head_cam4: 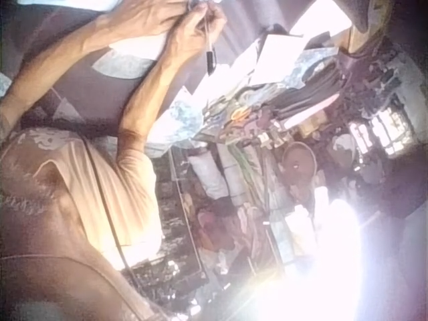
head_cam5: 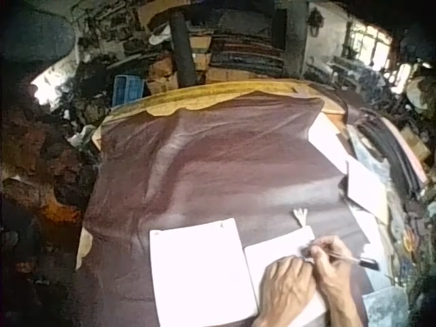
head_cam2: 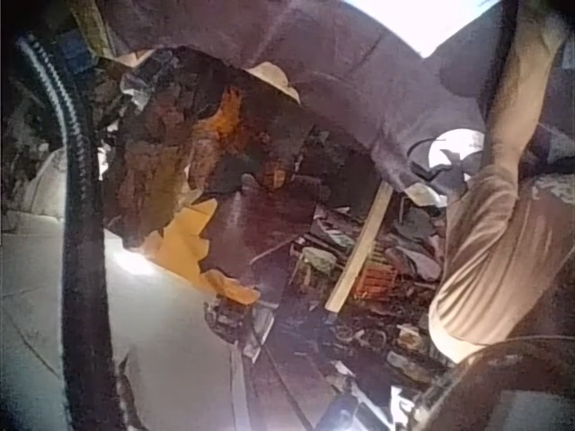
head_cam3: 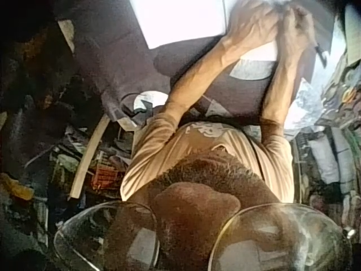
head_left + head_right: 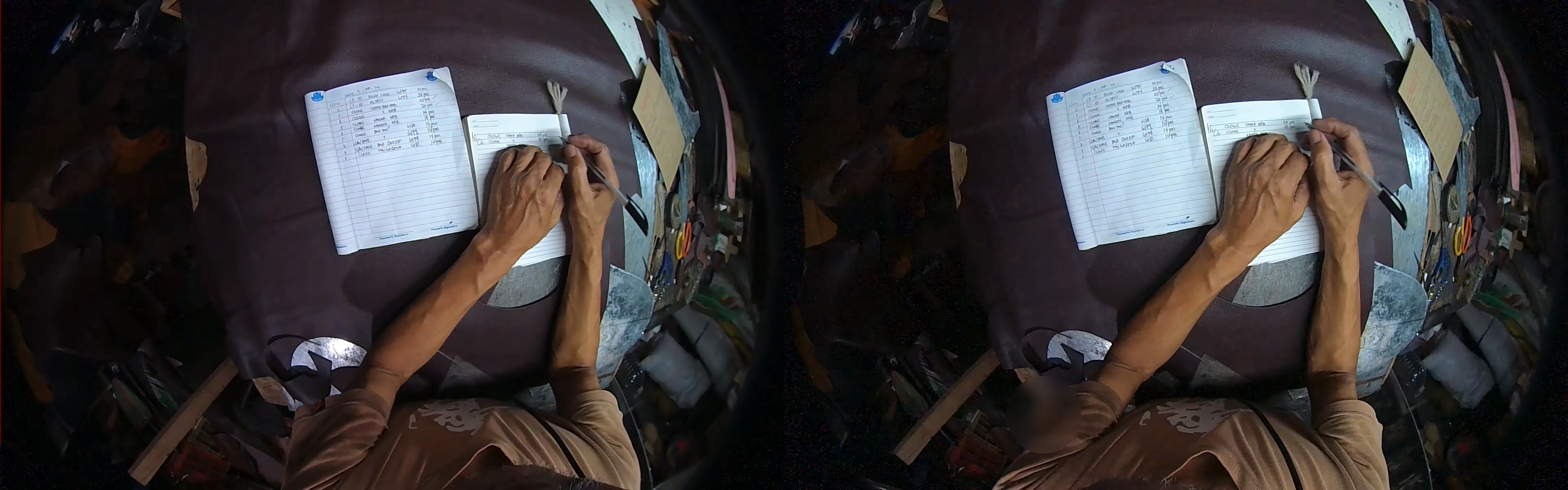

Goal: The person is writing inventory or production logs in a notebook while resting it on a leather sheet.

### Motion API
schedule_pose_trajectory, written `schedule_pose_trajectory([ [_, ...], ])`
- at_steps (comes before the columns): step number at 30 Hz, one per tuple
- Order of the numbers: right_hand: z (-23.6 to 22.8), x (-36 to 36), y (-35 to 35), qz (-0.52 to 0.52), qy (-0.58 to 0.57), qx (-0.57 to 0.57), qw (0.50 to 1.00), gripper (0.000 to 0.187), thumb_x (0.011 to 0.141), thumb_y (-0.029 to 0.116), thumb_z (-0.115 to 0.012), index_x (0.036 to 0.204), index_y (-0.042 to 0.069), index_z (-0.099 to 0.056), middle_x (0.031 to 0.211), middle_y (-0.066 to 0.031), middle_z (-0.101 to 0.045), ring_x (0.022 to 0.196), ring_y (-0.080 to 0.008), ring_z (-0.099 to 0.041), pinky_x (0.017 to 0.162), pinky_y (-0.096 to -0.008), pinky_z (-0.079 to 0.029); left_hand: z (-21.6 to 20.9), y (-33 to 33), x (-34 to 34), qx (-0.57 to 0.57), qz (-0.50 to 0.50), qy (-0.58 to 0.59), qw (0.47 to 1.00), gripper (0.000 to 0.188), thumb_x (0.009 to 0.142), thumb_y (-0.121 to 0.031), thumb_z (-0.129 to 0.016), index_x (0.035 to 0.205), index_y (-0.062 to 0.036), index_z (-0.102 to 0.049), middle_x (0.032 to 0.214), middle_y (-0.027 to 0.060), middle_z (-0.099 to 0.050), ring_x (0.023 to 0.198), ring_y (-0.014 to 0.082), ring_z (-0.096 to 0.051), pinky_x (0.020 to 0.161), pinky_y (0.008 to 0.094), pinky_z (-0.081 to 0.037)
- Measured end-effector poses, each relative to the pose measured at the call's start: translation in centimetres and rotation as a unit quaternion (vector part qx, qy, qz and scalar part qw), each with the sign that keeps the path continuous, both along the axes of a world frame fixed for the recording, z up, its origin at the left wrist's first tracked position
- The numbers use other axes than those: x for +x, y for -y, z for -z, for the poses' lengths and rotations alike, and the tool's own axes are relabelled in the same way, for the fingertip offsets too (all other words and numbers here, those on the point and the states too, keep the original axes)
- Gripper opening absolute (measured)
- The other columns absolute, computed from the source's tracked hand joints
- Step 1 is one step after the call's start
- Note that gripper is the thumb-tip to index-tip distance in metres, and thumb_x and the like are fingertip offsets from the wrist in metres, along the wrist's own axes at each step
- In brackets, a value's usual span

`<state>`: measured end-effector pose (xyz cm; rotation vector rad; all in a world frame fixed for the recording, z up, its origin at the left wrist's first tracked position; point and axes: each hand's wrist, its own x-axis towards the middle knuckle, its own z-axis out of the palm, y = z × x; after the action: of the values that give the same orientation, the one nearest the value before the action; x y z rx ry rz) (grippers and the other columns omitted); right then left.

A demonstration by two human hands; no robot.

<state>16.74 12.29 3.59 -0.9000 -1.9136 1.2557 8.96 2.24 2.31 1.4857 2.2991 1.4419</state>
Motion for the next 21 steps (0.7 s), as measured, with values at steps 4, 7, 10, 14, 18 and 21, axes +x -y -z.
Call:
schedule_pose_trajectory([
  [4, 0.6, 0.3, -0.3, -0.002, 0.022, -0.058, 0.998, 0.013, 0.097, 0.008, -0.066, 0.106, 0.0, -0.068, 0.094, -0.005, -0.068, 0.086, -0.0099, -0.063, 0.076, -0.0234, -0.051, 0.2, -0.2, 0.1, 0.005, -0.01, 0.0, 1.0, 0.017, 0.077, -0.009, -0.069, 0.091, 0.0008, -0.068, 0.092, 0.0128, -0.065, 0.096, 0.0277, -0.062, 0.088, 0.0431, -0.047],
  [7, 1.0, 0.5, -0.5, -0.003, 0.028, -0.047, 0.998, 0.013, 0.096, 0.008, -0.067, 0.106, 0.0, -0.069, 0.094, -0.0043, -0.068, 0.086, -0.0098, -0.062, 0.076, -0.0239, -0.051, 0.4, -0.3, 0.1, 0.017, -0.005, -0.004, 1.0, 0.017, 0.077, -0.01, -0.069, 0.091, 0.0008, -0.068, 0.091, 0.0124, -0.064, 0.097, 0.0278, -0.062, 0.088, 0.0439, -0.046],
  [10, 1.0, 0.4, -0.3, -0.009, 0.039, -0.017, 0.999, 0.013, 0.096, 0.008, -0.067, 0.105, -0.001, -0.069, 0.095, -0.0047, -0.069, 0.087, -0.0105, -0.062, 0.078, -0.0247, -0.051, 0.4, -0.1, 0.1, 0.01, 0.0, 0.004, 1.0, 0.017, 0.076, -0.009, -0.069, 0.089, 0.0005, -0.068, 0.09, 0.012, -0.064, 0.096, 0.0274, -0.061, 0.088, 0.0439, -0.046],
  [14, 1.7, 0.7, -0.7, -0.005, 0.034, -0.016, 0.999, 0.013, 0.097, 0.009, -0.066, 0.105, -0.001, -0.069, 0.097, -0.0053, -0.069, 0.089, -0.0117, -0.062, 0.081, -0.026, -0.05, 0.5, -0.3, 0.1, 0.019, -0.003, 0.005, 1.0, 0.017, 0.075, -0.009, -0.07, 0.089, 0.0004, -0.067, 0.089, 0.0119, -0.064, 0.096, 0.0276, -0.061, 0.088, 0.0442, -0.046],
  [18, 1.7, 0.7, -0.6, -0.002, 0.036, 0.001, 0.999, 0.014, 0.097, 0.01, -0.065, 0.105, -0.001, -0.069, 0.098, -0.0056, -0.069, 0.09, -0.0118, -0.062, 0.082, -0.0264, -0.05, 0.7, -0.2, 0.0, 0.043, 0.011, 0.003, 0.999, 0.015, 0.076, -0.009, -0.069, 0.088, 0.0003, -0.067, 0.089, 0.0126, -0.064, 0.095, 0.0286, -0.061, 0.088, 0.0442, -0.046],
  [21, 1.5, 0.6, -0.6, 0.005, 0.038, -0.024, 0.999, 0.014, 0.098, 0.01, -0.064, 0.106, -0.001, -0.068, 0.099, -0.0062, -0.069, 0.091, -0.0118, -0.062, 0.082, -0.0265, -0.05, 0.8, -0.2, 0.0, 0.053, 0.016, 0.011, 0.998, 0.014, 0.077, -0.009, -0.068, 0.087, 0.0004, -0.067, 0.089, 0.0137, -0.065, 0.094, 0.0292, -0.061, 0.087, 0.0445, -0.047],
])
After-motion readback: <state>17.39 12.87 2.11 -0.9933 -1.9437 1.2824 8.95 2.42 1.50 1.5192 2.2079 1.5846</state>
